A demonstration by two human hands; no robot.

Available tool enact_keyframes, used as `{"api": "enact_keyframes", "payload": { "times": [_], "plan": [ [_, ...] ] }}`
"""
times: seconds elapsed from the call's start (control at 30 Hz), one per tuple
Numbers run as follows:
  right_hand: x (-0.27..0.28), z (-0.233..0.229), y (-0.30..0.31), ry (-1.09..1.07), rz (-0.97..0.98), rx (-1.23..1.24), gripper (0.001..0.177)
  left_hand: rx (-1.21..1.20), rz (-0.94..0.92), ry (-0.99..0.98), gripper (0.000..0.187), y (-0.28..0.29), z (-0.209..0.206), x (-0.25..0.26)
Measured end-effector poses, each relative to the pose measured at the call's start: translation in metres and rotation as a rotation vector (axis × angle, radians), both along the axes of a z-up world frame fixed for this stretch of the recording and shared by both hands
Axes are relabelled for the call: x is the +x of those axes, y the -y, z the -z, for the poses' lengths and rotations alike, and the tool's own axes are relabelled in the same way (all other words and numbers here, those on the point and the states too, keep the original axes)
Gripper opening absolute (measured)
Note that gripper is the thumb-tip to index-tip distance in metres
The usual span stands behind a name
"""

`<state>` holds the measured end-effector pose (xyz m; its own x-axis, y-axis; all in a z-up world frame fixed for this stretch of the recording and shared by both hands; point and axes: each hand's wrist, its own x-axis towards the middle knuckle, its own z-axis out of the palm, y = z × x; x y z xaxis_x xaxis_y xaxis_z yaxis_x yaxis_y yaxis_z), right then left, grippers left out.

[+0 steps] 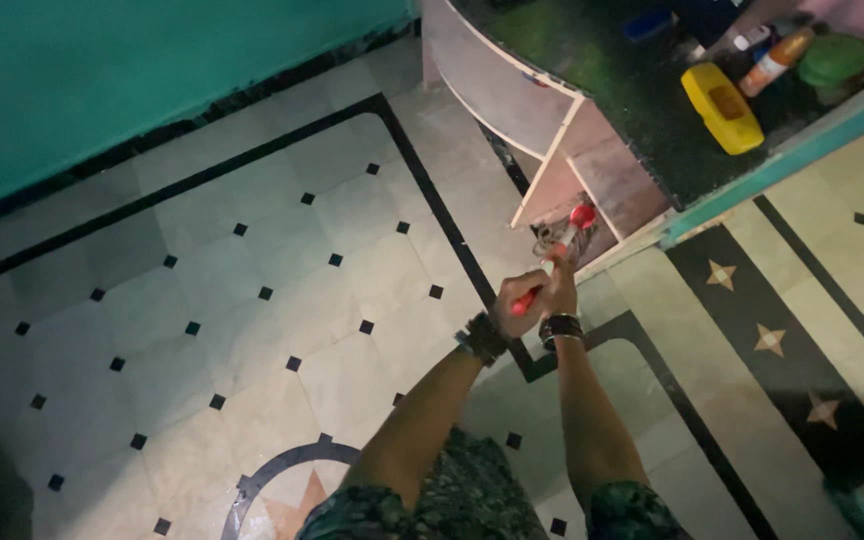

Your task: The person wrings out a string mop in a metal bucket of water, then mops the tiled floor of a room. The person moves around the room, cleaning the floor near a fan, a bed with clothes, and a TV stand.

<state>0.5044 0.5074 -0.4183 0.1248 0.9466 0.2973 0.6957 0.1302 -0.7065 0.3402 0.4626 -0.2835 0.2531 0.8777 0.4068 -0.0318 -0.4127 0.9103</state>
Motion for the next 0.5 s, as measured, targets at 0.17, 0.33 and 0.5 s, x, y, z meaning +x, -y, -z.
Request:
{"api": "enact_keyframes", "payload": {
  "times": [0.17,0.33,0.5],
  "plan": [
    [0.014,0.007,-0.002,-0.044,-0.064,0.075,0.036,0.052,-0.025,0.049,0.003,0.004,0.025,0.017],
    [0.004,0.012,0.024,0.124,-0.14,0.055,0.062,-0.038,-0.008,0.079,0.008,0.038,0.049,0.004],
    [-0.037,0.024,0.068,0.182,-0.112,-0.069,0.055,-0.065,-0.083,0.185,0.01,0.099,0.051,-0.035]
  ]
}}
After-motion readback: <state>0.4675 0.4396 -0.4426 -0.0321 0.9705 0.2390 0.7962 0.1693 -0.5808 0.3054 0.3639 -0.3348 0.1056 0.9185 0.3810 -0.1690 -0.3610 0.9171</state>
